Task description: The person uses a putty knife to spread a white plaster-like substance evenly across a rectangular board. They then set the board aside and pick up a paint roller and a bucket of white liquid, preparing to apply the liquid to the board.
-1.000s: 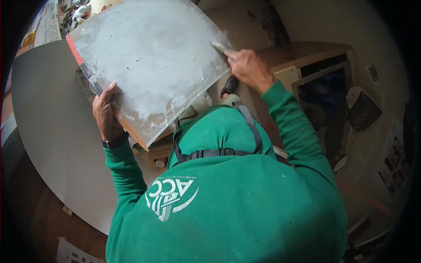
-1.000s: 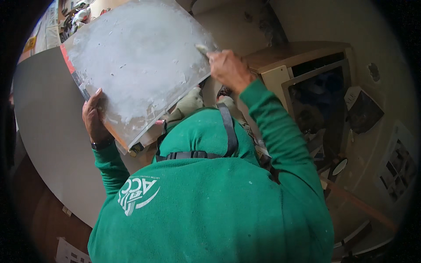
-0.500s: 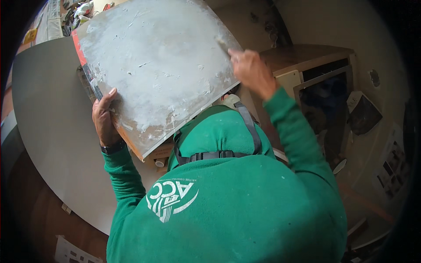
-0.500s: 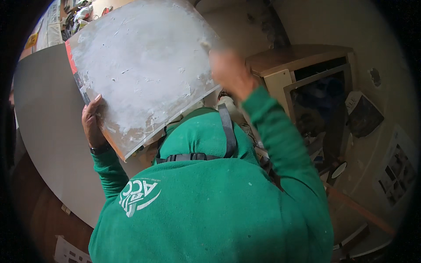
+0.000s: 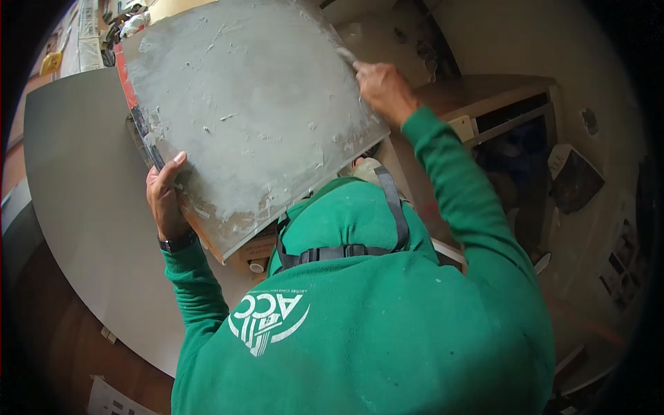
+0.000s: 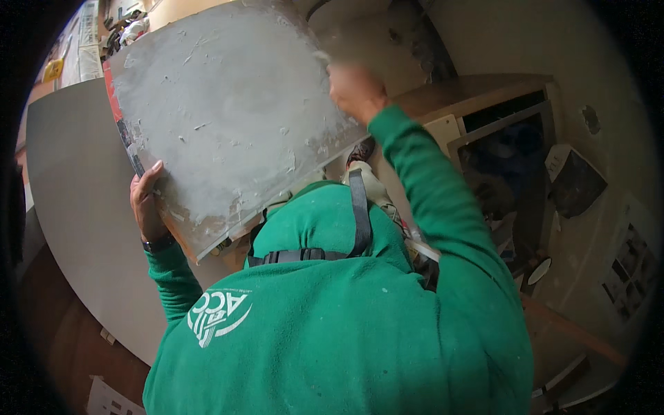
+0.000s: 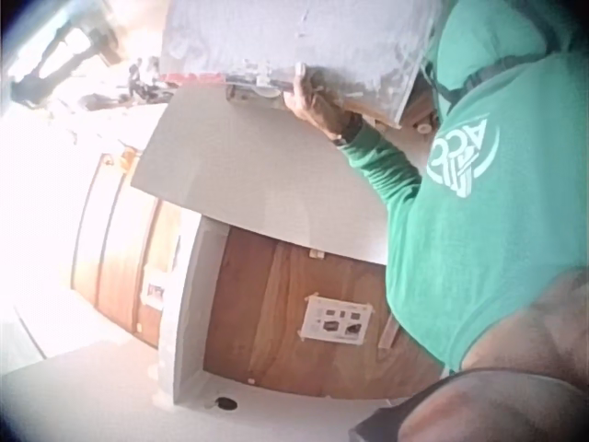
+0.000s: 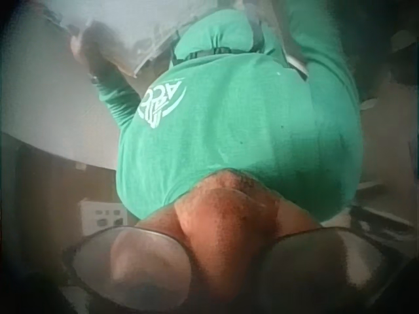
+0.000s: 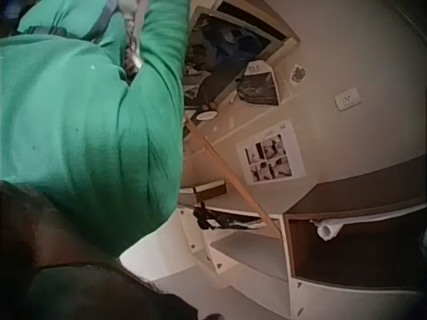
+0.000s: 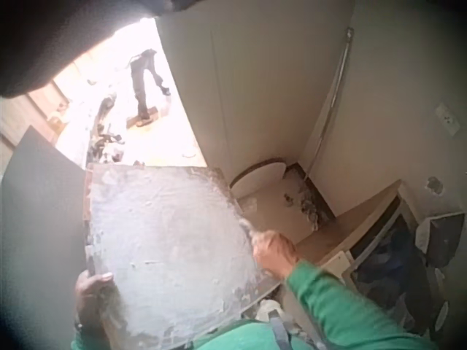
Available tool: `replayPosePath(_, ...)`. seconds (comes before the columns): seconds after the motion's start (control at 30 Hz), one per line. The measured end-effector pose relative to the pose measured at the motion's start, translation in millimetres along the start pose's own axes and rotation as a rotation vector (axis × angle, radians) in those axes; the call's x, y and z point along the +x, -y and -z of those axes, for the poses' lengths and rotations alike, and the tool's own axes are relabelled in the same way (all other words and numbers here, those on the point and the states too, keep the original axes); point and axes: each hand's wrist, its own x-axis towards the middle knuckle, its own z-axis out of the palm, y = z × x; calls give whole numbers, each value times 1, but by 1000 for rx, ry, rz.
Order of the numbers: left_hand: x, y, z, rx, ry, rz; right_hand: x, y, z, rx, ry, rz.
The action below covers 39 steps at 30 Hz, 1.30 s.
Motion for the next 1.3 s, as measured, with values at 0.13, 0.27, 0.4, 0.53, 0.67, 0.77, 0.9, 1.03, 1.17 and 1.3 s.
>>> replayPosePath(0.13,-1,-1,1,-17,32,16,-8,21,1,-69,73,-14)
replayPosePath(0.27,-2,-2,1,15,71,27,16,16,1,16,59,-99)
replayPosePath(0.4,-2,0,2,29,17,-1,9,31,13,9,189,-100)
replayPosePath(0.53,-2,0,3,11,63,-6,22,12,-6,118,-119,-36)
replayPosePath(0.67,-3,-1,4,8,96,-16,35,27,-2,-253,-18,170)
replayPosePath(0.77,-4,-1,5,24,97,-14,38,56,19,-94,168,-96)
replayPosePath(0.9,-5,-1,8,33,116,15,61,45,22,-450,-33,225)
replayPosePath(1.03,-4,-1,10,40,121,14,68,34,8,-54,51,-53)
replayPosePath(1.17,-4,-1,9,46,152,-25,78,29,2,-367,93,171)
replayPosePath(1.3,-5,0,10,40,128,-32,83,33,16,-20,-50,-36)
